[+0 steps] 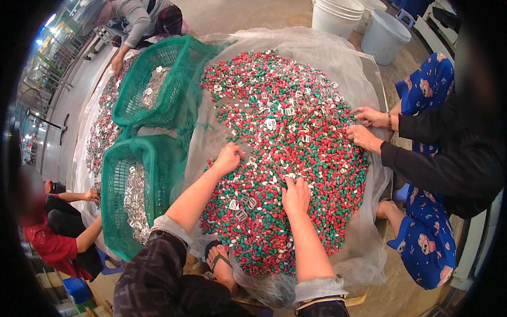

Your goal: The person sits at a table and sorts small red, green, and white plastic pieces by hand, picking them from a large pile and placing them into green baskets. Other workers are also sorting nearby.

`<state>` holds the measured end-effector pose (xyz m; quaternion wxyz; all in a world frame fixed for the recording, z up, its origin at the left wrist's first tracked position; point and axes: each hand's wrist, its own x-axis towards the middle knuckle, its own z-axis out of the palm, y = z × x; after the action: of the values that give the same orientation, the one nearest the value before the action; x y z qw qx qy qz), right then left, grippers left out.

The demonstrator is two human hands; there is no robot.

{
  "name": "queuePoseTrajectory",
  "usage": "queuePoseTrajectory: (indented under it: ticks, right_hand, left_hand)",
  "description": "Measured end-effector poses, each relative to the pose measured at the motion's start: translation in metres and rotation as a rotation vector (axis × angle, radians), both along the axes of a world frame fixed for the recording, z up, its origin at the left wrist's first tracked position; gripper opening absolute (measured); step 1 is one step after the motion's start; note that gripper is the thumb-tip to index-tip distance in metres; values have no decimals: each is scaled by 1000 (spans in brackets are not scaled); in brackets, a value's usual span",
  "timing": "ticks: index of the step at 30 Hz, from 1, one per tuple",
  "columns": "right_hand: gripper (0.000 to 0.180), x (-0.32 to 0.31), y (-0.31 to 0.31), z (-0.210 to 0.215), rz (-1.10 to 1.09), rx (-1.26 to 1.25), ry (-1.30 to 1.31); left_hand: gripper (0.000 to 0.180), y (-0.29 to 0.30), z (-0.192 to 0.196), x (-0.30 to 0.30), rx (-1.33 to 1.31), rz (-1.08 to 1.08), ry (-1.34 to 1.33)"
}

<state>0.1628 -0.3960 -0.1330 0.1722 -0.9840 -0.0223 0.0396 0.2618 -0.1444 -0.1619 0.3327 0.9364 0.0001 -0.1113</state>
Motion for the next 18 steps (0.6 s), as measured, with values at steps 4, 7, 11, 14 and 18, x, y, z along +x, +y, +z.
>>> queuePoseTrajectory:
  ticks: [4, 7, 11, 14, 18]
  right_hand:
    - [24, 4, 1, -1, -63, 38, -83]
    - [17, 8, -6, 0, -158, 206, -148]
    - [19, 12, -23, 0, -416, 733, -34]
    - [18, 3, -42, 11, -643, 1300, 288]
    - [18, -12, -45, 20, -742, 1551, 387]
  left_hand:
    - [30, -20, -6, 0, 13, -74, 13]
    - [33, -27, -11, -2, 87, -126, -23]
    - [35, -29, -5, -2, 105, -173, -36]
    - [31, -27, -5, -6, 87, -183, -49]
    - [23, -19, -3, -5, 79, -156, 7]
